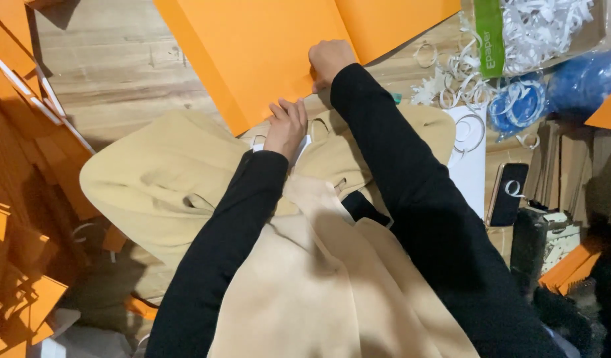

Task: Folding and assembling orange cardstock folders by hand using a creasing tool

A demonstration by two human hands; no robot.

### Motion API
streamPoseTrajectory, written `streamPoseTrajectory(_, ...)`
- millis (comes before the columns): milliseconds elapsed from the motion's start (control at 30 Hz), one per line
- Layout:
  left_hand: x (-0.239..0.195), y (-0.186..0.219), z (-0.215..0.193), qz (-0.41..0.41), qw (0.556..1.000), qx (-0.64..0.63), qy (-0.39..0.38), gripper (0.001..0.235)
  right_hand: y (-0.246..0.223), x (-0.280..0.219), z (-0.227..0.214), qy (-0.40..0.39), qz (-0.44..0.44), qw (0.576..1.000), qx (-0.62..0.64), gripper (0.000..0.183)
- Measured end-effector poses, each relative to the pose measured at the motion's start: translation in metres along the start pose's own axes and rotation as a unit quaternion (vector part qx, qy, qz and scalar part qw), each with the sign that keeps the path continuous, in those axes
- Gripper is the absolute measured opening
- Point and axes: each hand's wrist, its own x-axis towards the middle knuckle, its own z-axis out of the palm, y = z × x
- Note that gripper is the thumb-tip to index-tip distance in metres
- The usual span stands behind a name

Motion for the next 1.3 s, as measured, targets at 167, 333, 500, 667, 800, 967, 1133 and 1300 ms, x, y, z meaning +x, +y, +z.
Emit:
streamPoseTrajectory(167, 0.005, 0.013, 0.025, -0.059, 0.993, 0.006, 0.101, 0.042, 0.010, 0.013, 0.005, -0.006, 0.016, 1.000, -0.019, 0.025)
streamPoseTrajectory(333, 0.007, 0.013, 0.026, -0.074, 0.988, 0.014, 0.134, 0.040, 0.042, 0.011, 0.001, -0.057, 0.040, 0.994, 0.081, 0.032)
streamPoseTrajectory(500, 0.005, 0.011, 0.024, -0.072, 0.986, 0.022, 0.149, 0.040, 0.054, 0.008, 0.003, -0.076, 0.021, 0.983, 0.166, 0.040)
streamPoseTrajectory(667, 0.005, 0.008, 0.021, -0.068, 0.986, 0.023, 0.152, 0.040, 0.052, 0.001, -0.011, -0.098, 0.016, 0.977, 0.191, 0.037)
streamPoseTrajectory(800, 0.006, 0.005, 0.021, -0.067, 0.986, 0.027, 0.150, 0.042, 0.049, 0.000, -0.018, -0.097, 0.030, 0.976, 0.193, 0.041)
streamPoseTrajectory(967, 0.004, 0.005, 0.023, -0.059, 0.989, 0.025, 0.130, 0.042, 0.039, 0.008, -0.007, -0.082, 0.041, 0.989, 0.116, 0.032)
streamPoseTrajectory(1133, 0.011, -0.018, 0.020, -0.095, 0.975, -0.085, 0.180, 0.012, 0.029, 0.007, 0.004, 0.003, 0.082, 0.997, -0.017, 0.010)
streamPoseTrajectory(1300, 0.008, -0.073, 0.001, -0.092, 0.889, -0.447, 0.030, 0.010, 0.057, -0.046, 0.040, 0.156, 0.139, 0.977, 0.029, 0.046)
